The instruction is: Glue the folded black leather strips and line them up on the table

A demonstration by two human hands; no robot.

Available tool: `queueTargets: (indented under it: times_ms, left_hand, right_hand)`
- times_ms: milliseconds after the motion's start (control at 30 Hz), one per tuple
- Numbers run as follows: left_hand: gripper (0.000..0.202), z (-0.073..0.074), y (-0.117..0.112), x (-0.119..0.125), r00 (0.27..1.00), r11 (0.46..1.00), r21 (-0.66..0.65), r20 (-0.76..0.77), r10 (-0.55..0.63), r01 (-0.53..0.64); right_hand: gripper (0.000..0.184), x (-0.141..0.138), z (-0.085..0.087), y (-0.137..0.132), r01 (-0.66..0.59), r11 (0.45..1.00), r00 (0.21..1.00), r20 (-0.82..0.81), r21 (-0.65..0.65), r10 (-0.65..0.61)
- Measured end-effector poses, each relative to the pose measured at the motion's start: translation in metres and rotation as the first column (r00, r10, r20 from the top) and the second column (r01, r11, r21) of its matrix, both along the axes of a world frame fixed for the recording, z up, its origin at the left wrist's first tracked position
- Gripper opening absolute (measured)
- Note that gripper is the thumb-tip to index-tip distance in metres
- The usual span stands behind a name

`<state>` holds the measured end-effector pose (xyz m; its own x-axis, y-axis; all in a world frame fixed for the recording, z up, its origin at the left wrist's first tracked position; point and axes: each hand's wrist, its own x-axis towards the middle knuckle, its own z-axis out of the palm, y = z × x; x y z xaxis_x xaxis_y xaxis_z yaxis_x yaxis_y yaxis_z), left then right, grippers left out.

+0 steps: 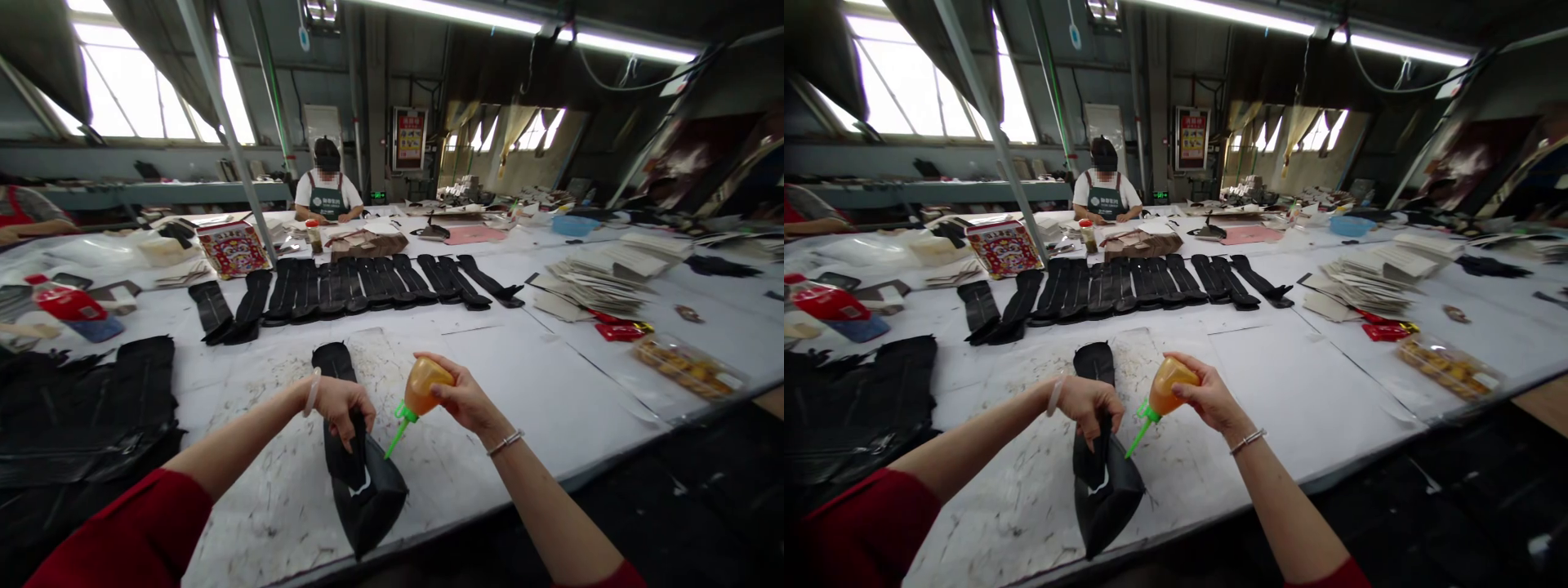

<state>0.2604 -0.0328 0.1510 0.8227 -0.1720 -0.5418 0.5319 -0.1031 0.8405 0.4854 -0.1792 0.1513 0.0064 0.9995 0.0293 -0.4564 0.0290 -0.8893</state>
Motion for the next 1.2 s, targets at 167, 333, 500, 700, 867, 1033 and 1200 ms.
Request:
queueTargets:
  times_ms: [167, 333, 500, 700, 867, 1033, 1200]
  left_hand:
    - [0.03, 0.0, 0.001, -0.004, 0.999, 0.999, -0.017, -0.011, 0.045, -0.046]
    - [0.031, -0.001, 0.002, -0.009, 0.995, 0.994, -0.053, 0.022, 0.096, -0.095]
    - [0.031, 0.003, 0.002, -0.012, 0.993, 0.993, -0.032, 0.027, 0.116, -0.115]
    - [0.031, 0.006, 0.003, -0.014, 0.991, 0.992, -0.024, 0.038, 0.127, -0.127]
    - [0.033, 0.002, 0.006, -0.013, 0.982, 0.983, -0.013, 0.043, 0.186, -0.185]
    - [0.033, 0.006, 0.008, -0.004, 0.956, 0.96, -0.022, 0.089, 0.279, -0.278]
    - [0.032, 0.014, 0.012, 0.006, 0.932, 0.945, -0.066, 0.152, 0.328, -0.321]
  right_hand:
    - [0.061, 0.003, -0.007, -0.009, 0.022, 1.0, 0.997, -0.071, -0.006, -0.023]
    - [0.064, 0.005, -0.016, -0.015, 0.02, 1.0, 0.992, -0.124, 0.006, -0.019]
    - [0.065, 0.007, -0.027, -0.02, 0.019, 1.0, 0.986, -0.168, 0.025, -0.015]
    - [0.064, 0.008, -0.038, -0.03, 0.061, 0.998, 0.968, -0.242, -0.001, -0.06]
    - [0.06, 0.004, -0.043, -0.039, 0.131, 0.99, 0.929, -0.341, -0.059, -0.143]
    - [0.05, 0.001, -0.038, -0.047, 0.233, 0.964, 0.847, -0.459, -0.13, -0.267]
    - [0.046, 0.007, -0.027, -0.053, 0.412, 0.899, 0.771, -0.47, -0.147, -0.43]
